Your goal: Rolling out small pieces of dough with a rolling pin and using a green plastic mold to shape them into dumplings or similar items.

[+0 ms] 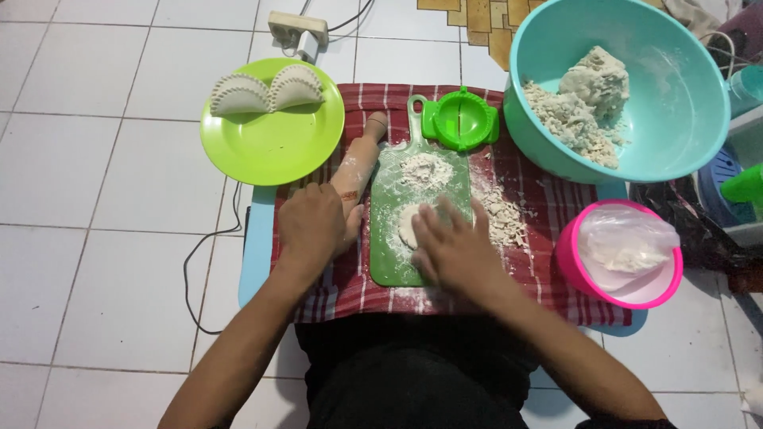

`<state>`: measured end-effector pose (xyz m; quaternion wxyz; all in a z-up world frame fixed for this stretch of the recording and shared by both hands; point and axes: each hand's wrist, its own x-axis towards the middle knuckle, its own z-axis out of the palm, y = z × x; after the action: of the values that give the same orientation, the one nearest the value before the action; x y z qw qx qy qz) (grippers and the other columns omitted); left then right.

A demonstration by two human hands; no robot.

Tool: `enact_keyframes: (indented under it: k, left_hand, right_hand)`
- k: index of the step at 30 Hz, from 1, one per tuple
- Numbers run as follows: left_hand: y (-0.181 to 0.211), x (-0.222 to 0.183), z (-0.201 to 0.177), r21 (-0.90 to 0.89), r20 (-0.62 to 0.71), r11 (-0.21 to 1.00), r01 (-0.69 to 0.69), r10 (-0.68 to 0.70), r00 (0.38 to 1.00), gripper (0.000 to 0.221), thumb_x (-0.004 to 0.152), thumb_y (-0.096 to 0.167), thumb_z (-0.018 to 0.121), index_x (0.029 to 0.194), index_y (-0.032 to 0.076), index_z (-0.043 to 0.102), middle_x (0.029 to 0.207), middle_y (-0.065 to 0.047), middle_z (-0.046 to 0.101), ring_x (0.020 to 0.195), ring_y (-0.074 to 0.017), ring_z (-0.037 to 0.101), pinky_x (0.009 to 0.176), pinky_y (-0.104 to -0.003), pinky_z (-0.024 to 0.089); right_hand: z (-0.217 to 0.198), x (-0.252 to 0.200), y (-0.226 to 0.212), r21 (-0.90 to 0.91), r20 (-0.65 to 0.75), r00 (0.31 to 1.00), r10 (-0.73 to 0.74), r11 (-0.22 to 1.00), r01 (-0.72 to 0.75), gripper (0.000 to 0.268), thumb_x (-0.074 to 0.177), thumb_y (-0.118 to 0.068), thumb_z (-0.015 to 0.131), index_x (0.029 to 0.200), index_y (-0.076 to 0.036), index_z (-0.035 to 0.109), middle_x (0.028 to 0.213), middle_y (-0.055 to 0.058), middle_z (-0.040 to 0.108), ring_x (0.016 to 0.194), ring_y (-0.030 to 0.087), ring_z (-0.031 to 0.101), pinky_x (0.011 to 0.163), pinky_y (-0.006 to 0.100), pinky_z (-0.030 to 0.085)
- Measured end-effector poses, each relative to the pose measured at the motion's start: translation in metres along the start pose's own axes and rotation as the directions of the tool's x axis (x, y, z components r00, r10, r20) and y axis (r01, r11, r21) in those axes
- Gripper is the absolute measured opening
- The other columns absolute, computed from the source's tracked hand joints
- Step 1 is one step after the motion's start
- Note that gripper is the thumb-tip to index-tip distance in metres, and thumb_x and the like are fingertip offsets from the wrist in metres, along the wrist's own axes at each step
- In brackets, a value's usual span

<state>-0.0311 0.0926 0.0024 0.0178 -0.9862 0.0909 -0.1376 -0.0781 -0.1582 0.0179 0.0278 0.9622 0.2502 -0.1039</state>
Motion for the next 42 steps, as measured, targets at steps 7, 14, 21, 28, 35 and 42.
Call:
enact_keyframes:
  k: [7,14,21,28,35,42]
  left_hand:
    - [-0.006,0.009,0.004,-0.171,0.196,0.984,0.048,-0.014,0.98,0.052,0.082,0.051,0.069,0.083,0.0,0.067,0.064,-0.017,0.063,0.059,-0.0375,0.071,0.046,-0.048,0.054]
    - [0.002,0.008,-0.025,-0.138,-0.042,0.986,-0.095,0.09,0.995,0.055,0.081,0.058,0.071,0.087,0.003,0.067,0.067,-0.011,0.06,0.057,-0.0335,0.07,0.047,-0.045,0.055]
    - [0.022,0.014,0.0,-0.145,-0.134,0.902,-0.406,0.389,0.912,0.054,0.072,0.051,0.083,0.098,0.005,0.069,0.079,-0.011,0.066,0.069,-0.0323,0.072,0.056,-0.044,0.058]
    - [0.032,0.046,0.04,-0.113,-0.244,0.752,-0.65,0.613,0.751,0.047,0.078,0.042,0.08,0.107,0.008,0.068,0.092,-0.013,0.069,0.086,-0.0337,0.073,0.078,-0.045,0.055]
    - [0.034,0.038,0.041,-0.169,-0.401,0.797,-0.579,0.481,0.779,0.044,0.08,0.051,0.069,0.094,0.009,0.069,0.08,-0.011,0.062,0.072,-0.0296,0.066,0.07,-0.041,0.049]
    - [0.066,-0.024,-0.005,-0.203,-0.406,0.945,-0.257,0.158,0.9,0.072,0.092,0.067,0.039,0.1,0.001,0.067,0.092,-0.019,0.061,0.093,-0.0374,0.064,0.079,-0.046,0.05]
  right_hand:
    - [0.009,-0.013,-0.004,-0.198,-0.117,0.991,0.07,0.976,-0.092,0.07,0.104,-0.065,0.024,0.149,-0.018,0.048,0.156,0.008,0.049,0.155,0.035,0.023,0.116,0.069,0.005]
    - [0.002,-0.005,-0.025,-0.024,-0.055,0.998,-0.034,0.999,0.033,0.077,0.103,-0.068,0.017,0.153,-0.015,0.041,0.161,0.012,0.04,0.157,0.037,0.014,0.115,0.075,-0.003]
    - [0.036,-0.041,0.032,-0.104,-0.441,0.897,-0.015,0.994,-0.035,0.049,0.102,-0.058,0.043,0.125,-0.022,0.069,0.143,0.007,0.062,0.147,0.033,0.042,0.117,0.065,0.021]
    - [0.009,0.052,0.079,-0.014,-0.846,0.528,-0.073,0.993,0.114,0.034,0.098,-0.029,0.067,0.125,-0.009,0.074,0.129,0.014,0.07,0.123,0.033,0.066,0.106,0.041,0.052]
    - [0.035,0.084,0.088,0.122,-0.651,0.758,0.033,0.991,0.062,0.045,0.101,-0.025,0.053,0.136,0.001,0.062,0.138,0.029,0.061,0.128,0.046,0.059,0.104,0.053,0.048]
    - [0.037,0.013,0.056,0.034,-0.623,0.782,0.014,0.999,0.009,0.053,0.108,-0.035,0.045,0.143,0.003,0.058,0.143,0.028,0.059,0.13,0.043,0.059,0.106,0.051,0.046]
